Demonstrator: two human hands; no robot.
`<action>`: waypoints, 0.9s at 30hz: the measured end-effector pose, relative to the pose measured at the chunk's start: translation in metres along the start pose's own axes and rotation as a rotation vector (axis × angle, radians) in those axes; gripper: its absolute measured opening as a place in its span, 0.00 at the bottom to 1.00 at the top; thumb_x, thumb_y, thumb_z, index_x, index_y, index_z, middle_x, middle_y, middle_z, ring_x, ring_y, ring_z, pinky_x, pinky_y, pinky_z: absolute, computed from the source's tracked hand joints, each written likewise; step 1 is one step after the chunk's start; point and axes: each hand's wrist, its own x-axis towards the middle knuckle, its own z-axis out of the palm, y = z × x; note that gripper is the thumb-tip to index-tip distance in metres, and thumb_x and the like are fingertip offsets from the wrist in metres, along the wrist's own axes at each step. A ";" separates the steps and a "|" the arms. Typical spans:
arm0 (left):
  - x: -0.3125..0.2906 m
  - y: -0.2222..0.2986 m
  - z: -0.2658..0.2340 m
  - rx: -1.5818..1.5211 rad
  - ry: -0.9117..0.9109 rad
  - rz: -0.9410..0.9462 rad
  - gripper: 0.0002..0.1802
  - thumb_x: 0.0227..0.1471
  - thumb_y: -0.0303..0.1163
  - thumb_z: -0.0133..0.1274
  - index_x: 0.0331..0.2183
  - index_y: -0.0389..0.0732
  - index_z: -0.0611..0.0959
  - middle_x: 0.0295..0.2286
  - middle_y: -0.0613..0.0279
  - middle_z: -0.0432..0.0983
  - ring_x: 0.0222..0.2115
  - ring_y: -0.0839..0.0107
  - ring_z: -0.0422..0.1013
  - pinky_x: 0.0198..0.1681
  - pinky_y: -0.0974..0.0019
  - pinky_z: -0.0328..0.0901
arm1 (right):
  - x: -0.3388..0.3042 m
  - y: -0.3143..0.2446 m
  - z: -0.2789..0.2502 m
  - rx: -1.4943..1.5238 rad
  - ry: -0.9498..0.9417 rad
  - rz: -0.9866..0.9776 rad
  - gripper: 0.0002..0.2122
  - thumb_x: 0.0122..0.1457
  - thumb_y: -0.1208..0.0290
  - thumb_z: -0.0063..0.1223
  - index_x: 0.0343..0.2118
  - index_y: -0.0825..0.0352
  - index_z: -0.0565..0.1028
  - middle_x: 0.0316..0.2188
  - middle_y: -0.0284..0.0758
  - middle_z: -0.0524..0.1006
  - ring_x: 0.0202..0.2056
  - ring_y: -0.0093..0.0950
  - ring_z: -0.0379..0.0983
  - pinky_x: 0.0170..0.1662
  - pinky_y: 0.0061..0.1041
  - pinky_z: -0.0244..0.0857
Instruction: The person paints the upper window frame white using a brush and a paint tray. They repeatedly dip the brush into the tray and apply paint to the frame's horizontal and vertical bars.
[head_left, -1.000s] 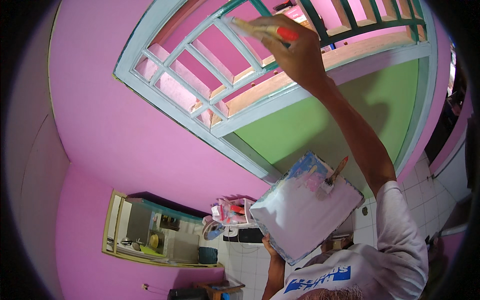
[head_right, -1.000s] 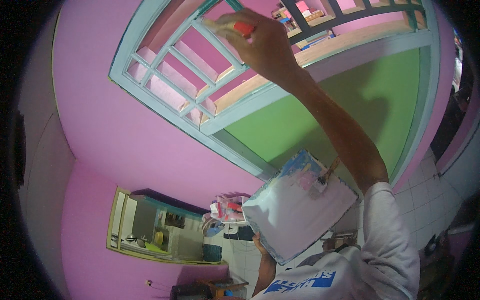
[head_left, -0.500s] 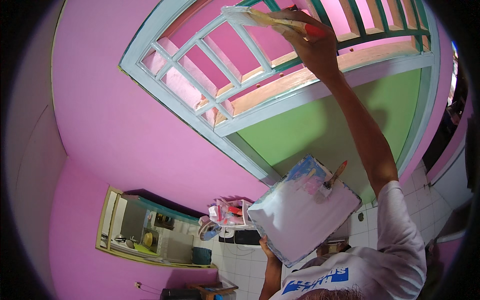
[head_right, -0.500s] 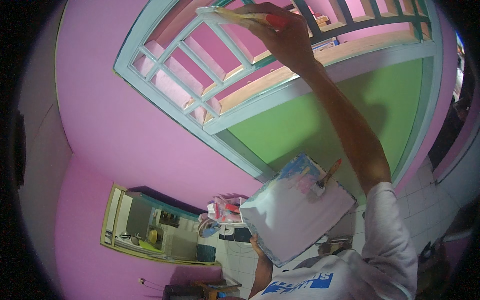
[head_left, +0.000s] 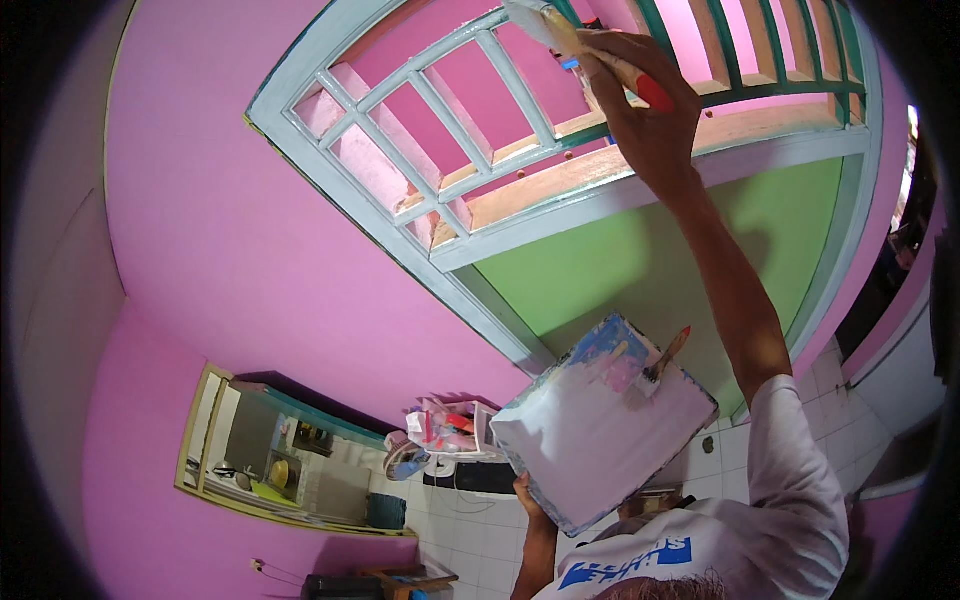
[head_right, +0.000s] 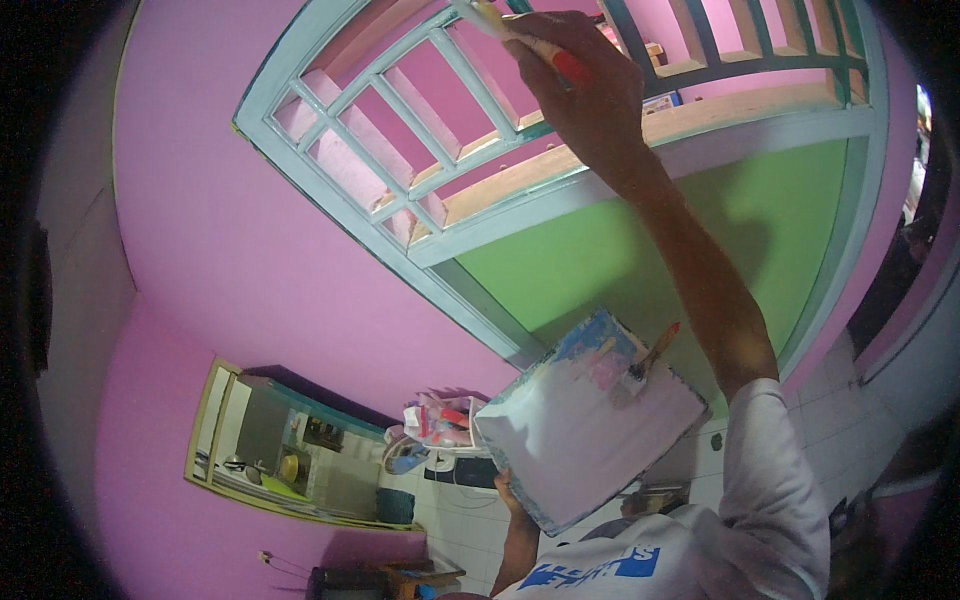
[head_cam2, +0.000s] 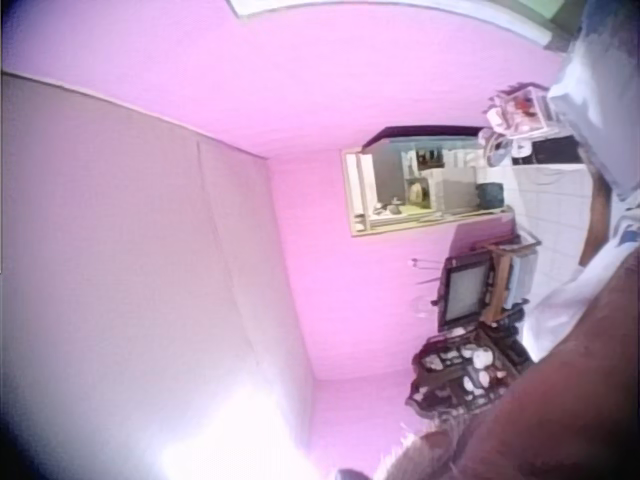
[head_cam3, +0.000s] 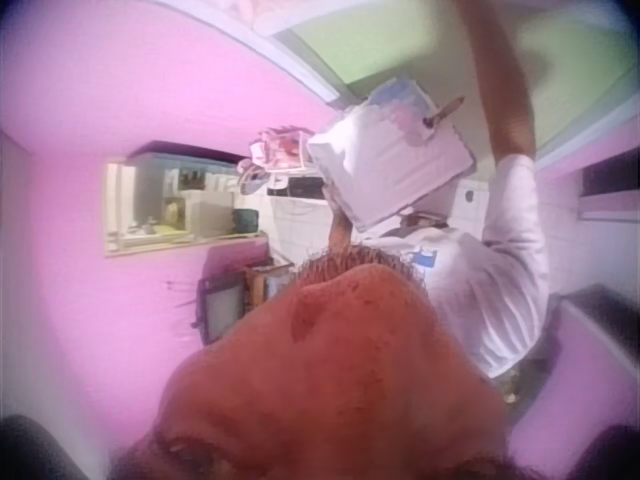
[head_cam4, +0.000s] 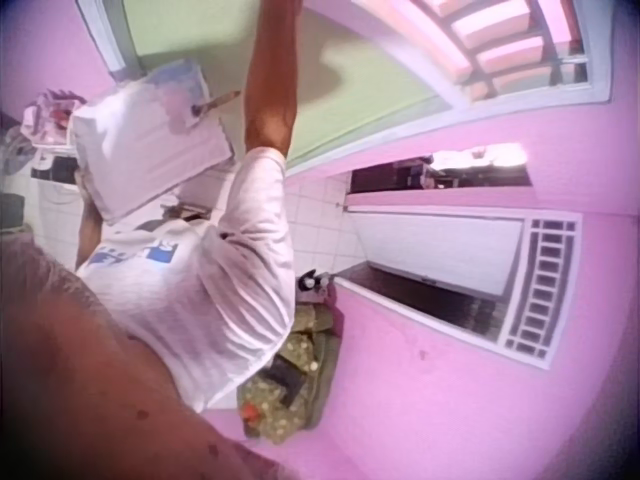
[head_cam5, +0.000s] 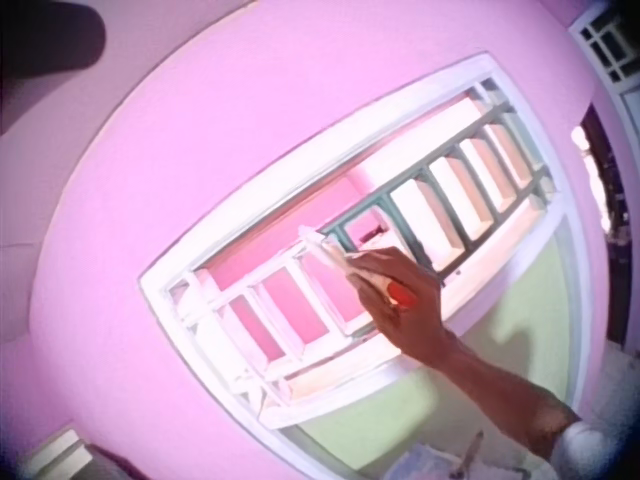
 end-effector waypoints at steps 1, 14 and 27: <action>0.000 0.000 0.001 -0.012 -0.017 -0.002 0.32 0.47 0.54 0.50 0.48 0.41 0.72 0.41 0.59 0.69 0.43 0.62 0.65 0.46 0.57 0.62 | -0.001 -0.001 0.003 0.060 -0.002 -0.031 0.10 0.56 0.81 0.57 0.42 0.67 0.78 0.39 0.34 0.80 0.41 0.23 0.76 0.43 0.22 0.72; -0.008 0.012 0.019 0.094 0.026 -0.021 0.35 0.45 0.58 0.48 0.49 0.43 0.72 0.42 0.59 0.69 0.44 0.62 0.66 0.46 0.58 0.63 | -0.003 -0.010 -0.001 0.064 -0.136 0.206 0.07 0.56 0.80 0.56 0.37 0.68 0.79 0.34 0.32 0.80 0.35 0.20 0.77 0.42 0.19 0.71; -0.007 0.010 0.013 0.043 0.025 -0.046 0.36 0.45 0.57 0.49 0.50 0.42 0.71 0.42 0.59 0.69 0.44 0.62 0.66 0.46 0.57 0.62 | 0.058 -0.023 0.004 -0.189 -0.211 -0.081 0.07 0.59 0.69 0.56 0.32 0.68 0.77 0.28 0.35 0.78 0.26 0.26 0.74 0.27 0.25 0.68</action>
